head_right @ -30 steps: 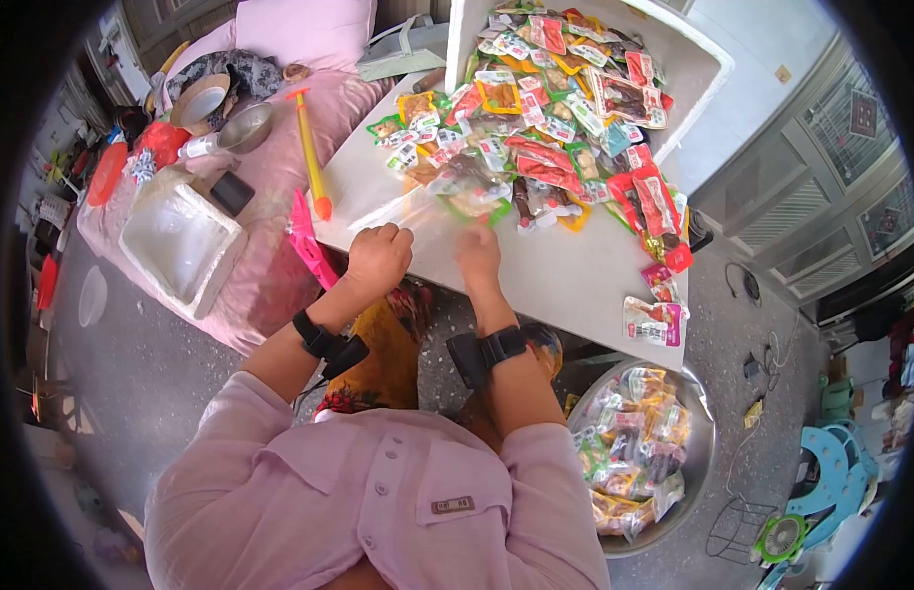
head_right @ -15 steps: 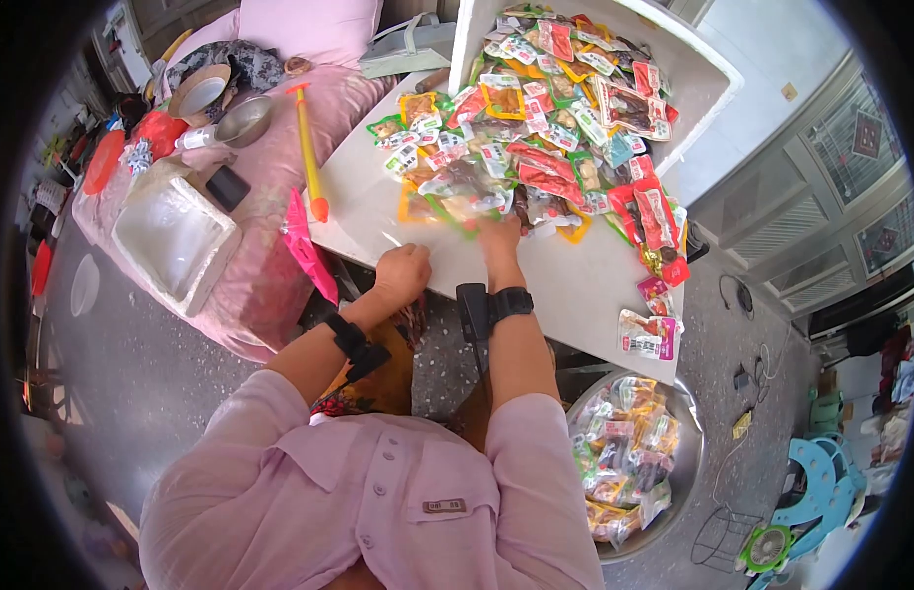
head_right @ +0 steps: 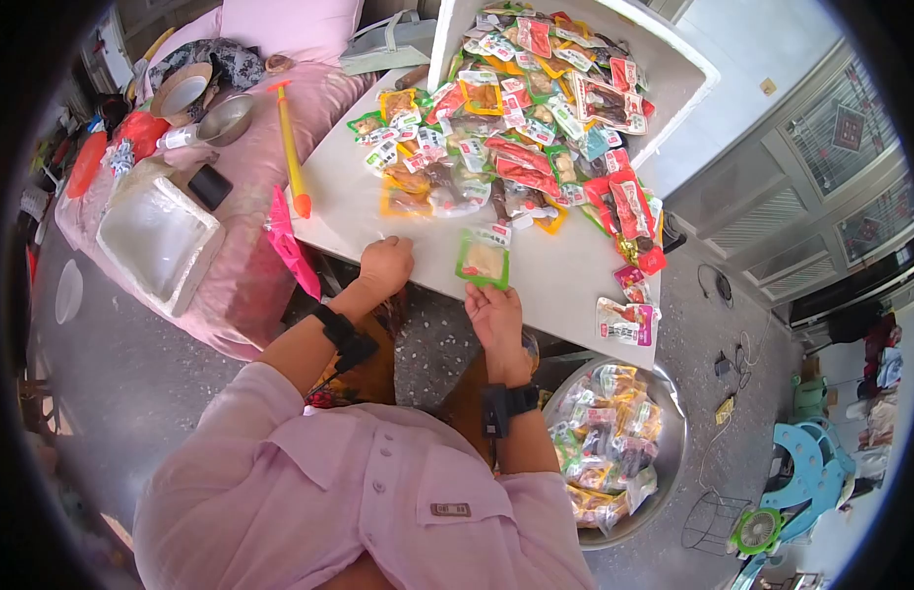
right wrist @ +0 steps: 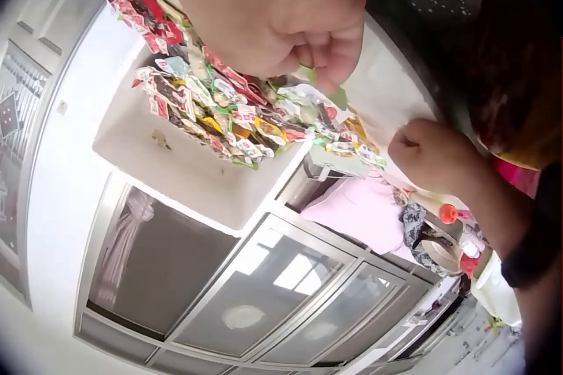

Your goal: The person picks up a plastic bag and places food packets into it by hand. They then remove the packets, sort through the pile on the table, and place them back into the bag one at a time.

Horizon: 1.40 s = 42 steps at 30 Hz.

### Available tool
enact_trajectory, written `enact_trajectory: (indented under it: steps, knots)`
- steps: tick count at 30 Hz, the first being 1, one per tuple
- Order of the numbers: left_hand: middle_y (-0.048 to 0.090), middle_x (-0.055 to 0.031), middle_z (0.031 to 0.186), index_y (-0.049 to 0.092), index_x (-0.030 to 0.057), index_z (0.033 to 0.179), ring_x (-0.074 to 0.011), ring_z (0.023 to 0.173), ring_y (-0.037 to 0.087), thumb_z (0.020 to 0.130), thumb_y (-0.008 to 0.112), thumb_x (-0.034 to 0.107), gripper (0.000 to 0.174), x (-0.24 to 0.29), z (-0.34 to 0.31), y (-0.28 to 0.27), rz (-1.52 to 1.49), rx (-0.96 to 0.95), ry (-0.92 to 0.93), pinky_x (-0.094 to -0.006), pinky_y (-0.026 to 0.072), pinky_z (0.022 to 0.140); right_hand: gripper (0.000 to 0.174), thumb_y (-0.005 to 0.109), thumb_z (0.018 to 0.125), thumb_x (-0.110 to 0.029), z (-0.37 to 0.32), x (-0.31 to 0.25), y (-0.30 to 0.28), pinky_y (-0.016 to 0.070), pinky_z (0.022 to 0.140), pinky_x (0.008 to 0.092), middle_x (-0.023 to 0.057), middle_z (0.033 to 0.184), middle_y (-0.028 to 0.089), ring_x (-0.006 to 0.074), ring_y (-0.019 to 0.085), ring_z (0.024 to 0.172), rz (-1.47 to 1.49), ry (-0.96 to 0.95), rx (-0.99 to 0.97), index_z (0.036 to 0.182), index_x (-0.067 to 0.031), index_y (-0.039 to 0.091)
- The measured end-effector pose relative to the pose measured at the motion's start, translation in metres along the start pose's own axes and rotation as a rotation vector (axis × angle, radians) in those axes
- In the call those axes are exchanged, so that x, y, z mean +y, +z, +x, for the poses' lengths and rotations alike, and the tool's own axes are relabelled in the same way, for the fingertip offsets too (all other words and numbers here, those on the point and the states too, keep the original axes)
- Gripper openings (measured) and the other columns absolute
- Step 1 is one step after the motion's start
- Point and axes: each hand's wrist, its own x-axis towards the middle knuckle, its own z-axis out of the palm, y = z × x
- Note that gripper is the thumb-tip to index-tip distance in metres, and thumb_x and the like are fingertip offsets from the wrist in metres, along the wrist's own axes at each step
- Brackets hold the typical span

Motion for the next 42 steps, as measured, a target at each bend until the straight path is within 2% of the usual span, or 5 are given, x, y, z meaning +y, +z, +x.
enact_trajectory:
  steps: [11, 21, 25, 28, 42]
  knots:
    - [0.054, -0.0144, 0.070, 0.048, 0.0047, 0.072, -0.0334, 0.065, 0.054, 0.070, 0.048, 0.013, 0.009, 0.004, 0.005, -0.006, -0.198, -0.020, -0.246, -0.0424, 0.0437, 0.059, 0.021, 0.052, 0.078, -0.017, -0.018, 0.023, 0.033, 0.0430, 0.054, 0.0243, 0.0054, 0.081, 0.053, 0.0154, 0.055, 0.067, -0.887, 0.487, -0.386, 0.095, -0.0058, 0.047]
    - [0.054, -0.0098, 0.070, 0.051, 0.0069, 0.070, -0.0279, 0.066, 0.056, 0.067, 0.052, 0.013, 0.007, 0.009, -0.001, -0.002, 0.021, -0.016, -0.029, -0.0381, 0.0449, 0.057, 0.042, 0.059, 0.069, -0.022, 0.040, -0.027, -0.009, 0.0415, 0.074, 0.0384, 0.0246, 0.090, 0.054, 0.0356, 0.052, 0.087, -1.762, -0.707, 0.204, 0.097, 0.0059, 0.045]
    - [0.053, -0.0086, 0.068, 0.051, 0.0078, 0.070, -0.0267, 0.066, 0.056, 0.065, 0.053, 0.014, 0.008, 0.010, -0.002, -0.002, 0.043, 0.020, 0.007, -0.0374, 0.0449, 0.056, 0.049, 0.063, 0.063, -0.026, 0.065, -0.034, -0.002, 0.0426, 0.073, 0.0396, 0.0241, 0.088, 0.055, 0.0359, 0.053, 0.085, -1.590, -0.224, 0.112, 0.095, 0.0064, 0.044]
    - [0.053, -0.0083, 0.069, 0.053, 0.0082, 0.070, -0.0270, 0.063, 0.055, 0.066, 0.058, 0.033, 0.026, 0.008, -0.002, 0.002, 0.018, 0.044, -0.011, -0.0385, 0.0425, 0.056, 0.052, 0.064, 0.060, -0.028, 0.070, -0.034, 0.001, 0.0432, 0.072, 0.0398, 0.0233, 0.086, 0.056, 0.0355, 0.055, 0.083, -1.619, -0.162, 0.072, 0.094, 0.0058, 0.044]
    - [0.056, -0.0103, 0.074, 0.053, 0.0071, 0.075, -0.0280, 0.070, 0.056, 0.070, 0.056, 0.034, 0.027, 0.017, 0.009, -0.015, -0.063, -0.136, -0.216, -0.0393, 0.0439, 0.061, 0.065, 0.066, 0.054, -0.035, 0.052, -0.030, 0.041, 0.0278, 0.087, 0.0509, 0.0140, 0.115, 0.043, 0.0286, 0.034, 0.113, -2.158, -0.232, -0.331, 0.109, -0.0092, 0.045]
